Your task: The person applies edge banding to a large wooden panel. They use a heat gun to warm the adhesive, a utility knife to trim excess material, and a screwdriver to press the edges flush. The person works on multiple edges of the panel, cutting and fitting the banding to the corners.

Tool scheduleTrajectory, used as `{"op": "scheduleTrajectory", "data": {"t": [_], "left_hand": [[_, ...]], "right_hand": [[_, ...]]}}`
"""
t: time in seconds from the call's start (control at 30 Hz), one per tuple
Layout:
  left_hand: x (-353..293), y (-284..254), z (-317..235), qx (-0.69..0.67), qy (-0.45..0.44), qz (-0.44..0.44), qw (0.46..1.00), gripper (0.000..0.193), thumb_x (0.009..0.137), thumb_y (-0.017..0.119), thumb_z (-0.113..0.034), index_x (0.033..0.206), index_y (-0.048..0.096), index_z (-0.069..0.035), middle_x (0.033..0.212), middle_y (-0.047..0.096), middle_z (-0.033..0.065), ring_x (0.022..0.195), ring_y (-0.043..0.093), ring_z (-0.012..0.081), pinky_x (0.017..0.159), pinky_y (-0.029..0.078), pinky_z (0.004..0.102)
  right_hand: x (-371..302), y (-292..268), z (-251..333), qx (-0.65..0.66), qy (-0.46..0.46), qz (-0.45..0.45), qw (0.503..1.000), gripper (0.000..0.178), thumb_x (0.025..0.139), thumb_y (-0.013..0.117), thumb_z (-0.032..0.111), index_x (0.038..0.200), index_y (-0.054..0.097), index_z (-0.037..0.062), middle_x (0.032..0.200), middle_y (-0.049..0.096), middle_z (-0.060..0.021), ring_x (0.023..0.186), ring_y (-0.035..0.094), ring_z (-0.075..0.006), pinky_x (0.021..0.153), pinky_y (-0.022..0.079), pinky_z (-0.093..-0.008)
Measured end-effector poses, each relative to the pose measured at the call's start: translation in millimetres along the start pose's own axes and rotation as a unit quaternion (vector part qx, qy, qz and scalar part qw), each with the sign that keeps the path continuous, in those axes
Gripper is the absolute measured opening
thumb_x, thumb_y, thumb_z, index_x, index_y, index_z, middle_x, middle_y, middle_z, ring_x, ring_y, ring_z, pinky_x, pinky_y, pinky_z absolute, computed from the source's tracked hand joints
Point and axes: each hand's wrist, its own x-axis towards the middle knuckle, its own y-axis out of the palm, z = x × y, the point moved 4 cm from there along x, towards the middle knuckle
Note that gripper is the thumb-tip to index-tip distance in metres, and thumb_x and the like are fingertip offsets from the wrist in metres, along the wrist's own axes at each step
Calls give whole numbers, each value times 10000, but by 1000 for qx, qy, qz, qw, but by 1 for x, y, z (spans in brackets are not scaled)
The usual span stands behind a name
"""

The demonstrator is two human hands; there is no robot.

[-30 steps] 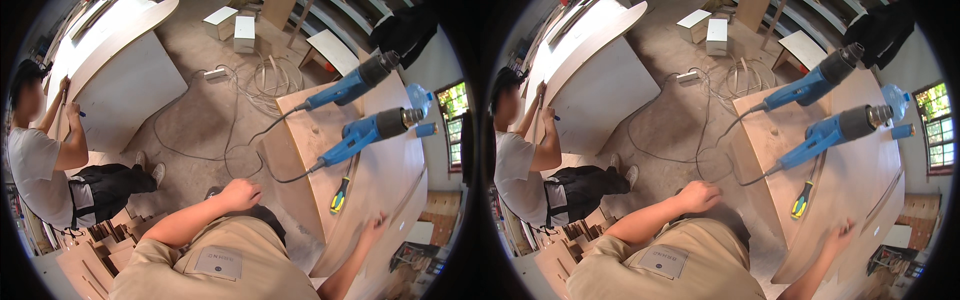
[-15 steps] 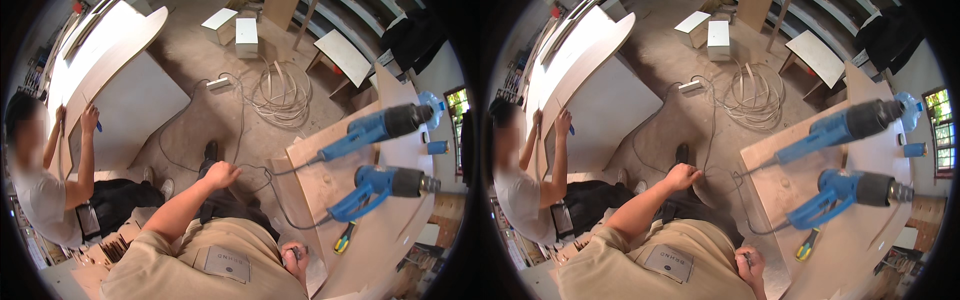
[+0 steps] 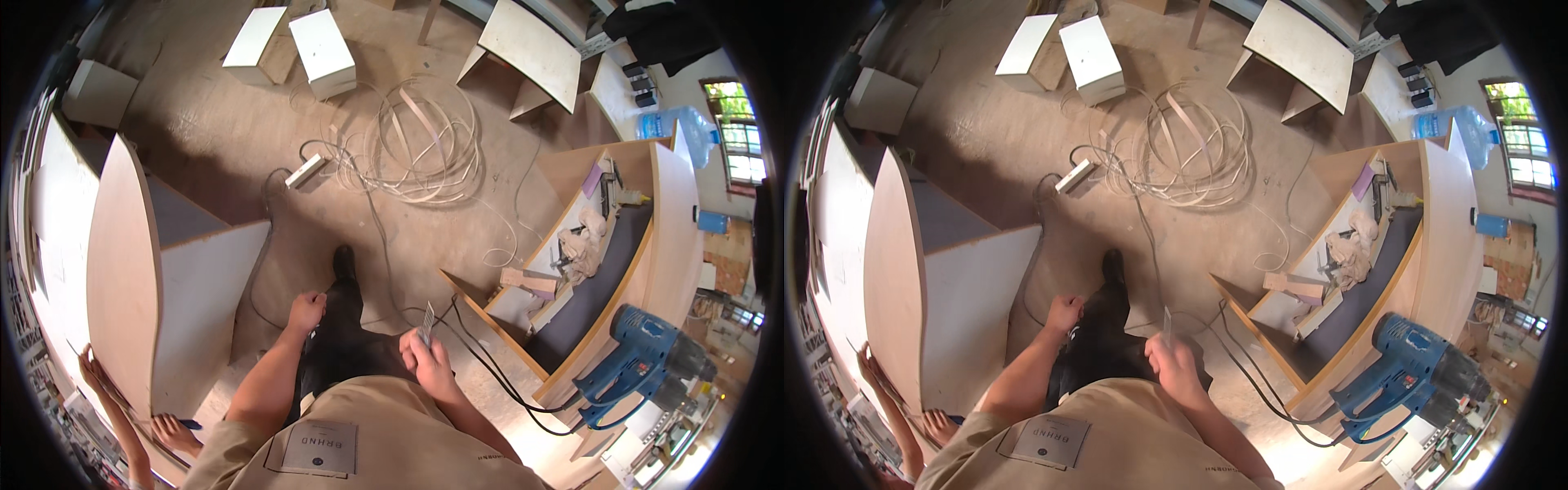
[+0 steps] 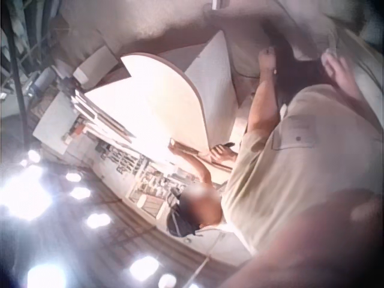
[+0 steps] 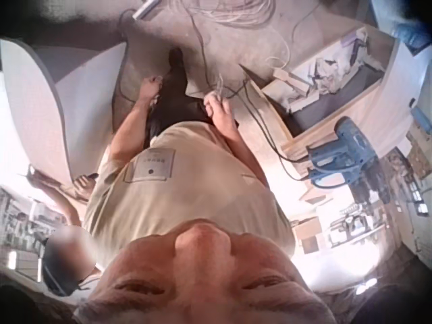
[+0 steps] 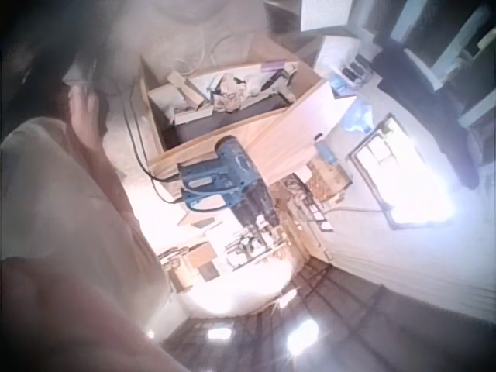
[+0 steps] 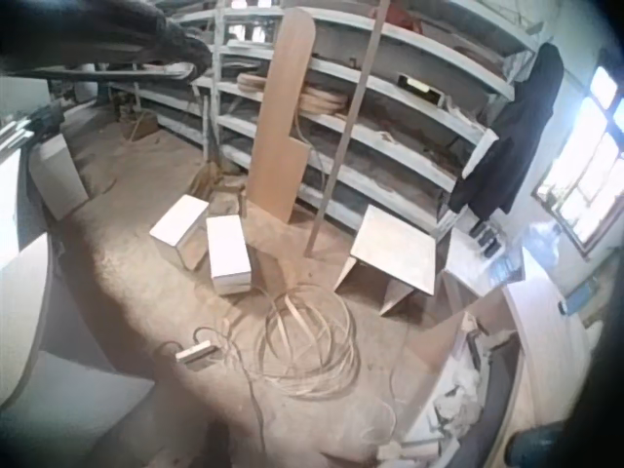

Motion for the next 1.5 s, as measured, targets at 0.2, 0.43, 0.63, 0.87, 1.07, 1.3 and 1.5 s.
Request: {"op": "scheduleTrajectory", "data": {"t": [0.2, 0.43, 0.63, 0.87, 1.07, 1.3, 1.5], "left_hand": [[29, -16, -11, -90, -52, 16, 994, 357, 962, 579, -284, 769, 676, 1, 655, 659, 92, 626, 639, 197, 640, 504, 353], [59, -18, -48, -108, -20, 45, 993, 346, 987, 568, -269, 795, 668, 1, 654, 646, 82, 612, 621, 170, 622, 494, 342], [49, -30, -44, -190, -90, -6, 978, 323, 992, 560, -238, 752, 622, -30, 611, 577, 46, 557, 560, 146, 543, 446, 316], [33, 4, -50, -15, -176, -14, 984, 398, 956, 549, -280, 649, 623, -38, 591, 634, 90, 567, 637, 221, 578, 494, 372], [70, 39, -145, -12, -140, 6, 990, 370, 956, 563, -276, 694, 624, -21, 609, 627, 74, 577, 611, 190, 570, 472, 345], [135, 30, -237, -52, -114, 16, 992, 298, 958, 577, -227, 776, 614, 6, 628, 589, 45, 600, 540, 120, 563, 429, 298], [144, 39, -354, 80, 247, -4, 966, 628, 776, 805, -154, 1319, 521, -17, 1250, 606, 196, 1160, 588, 361, 1009, 469, 427]], "right_hand": [[127, -20, 3, -60, 48, -168, 983, 353, 1017, 545, 383, 892, 632, 65, 563, 490, 11, 470, 428, -75, 447, 312, -258], [271, -113, 29, -115, 31, -243, 963, 270, 891, 645, 308, 940, 637, 43, 758, 588, -43, 687, 552, -174, 664, 456, -340], [414, -181, 13, -203, -4, -263, 943, 360, 827, 706, 240, 1107, 636, 25, 988, 711, -133, 965, 680, -273, 886, 520, -381], [562, -205, -9, -312, 17, -210, 926, 717, 755, 782, 208, 1388, 506, 15, 1352, 617, -195, 1256, 595, -323, 1051, 467, -375], [632, -202, -32, -360, 36, -178, 915, 810, 739, 808, 211, 1445, 454, 33, 1417, 565, -205, 1329, 534, -318, 1109, 422, -359], [582, -144, -8, -178, 127, -33, 975, 396, 766, 794, 160, 1105, 662, 4, 968, 722, -116, 883, 673, -195, 812, 531, -336], [413, -81, 211, -58, -38, 116, 991, 359, 868, 760, 258, 1103, 646, 12, 962, 701, -98, 868, 643, -182, 799, 522, -340]]}}
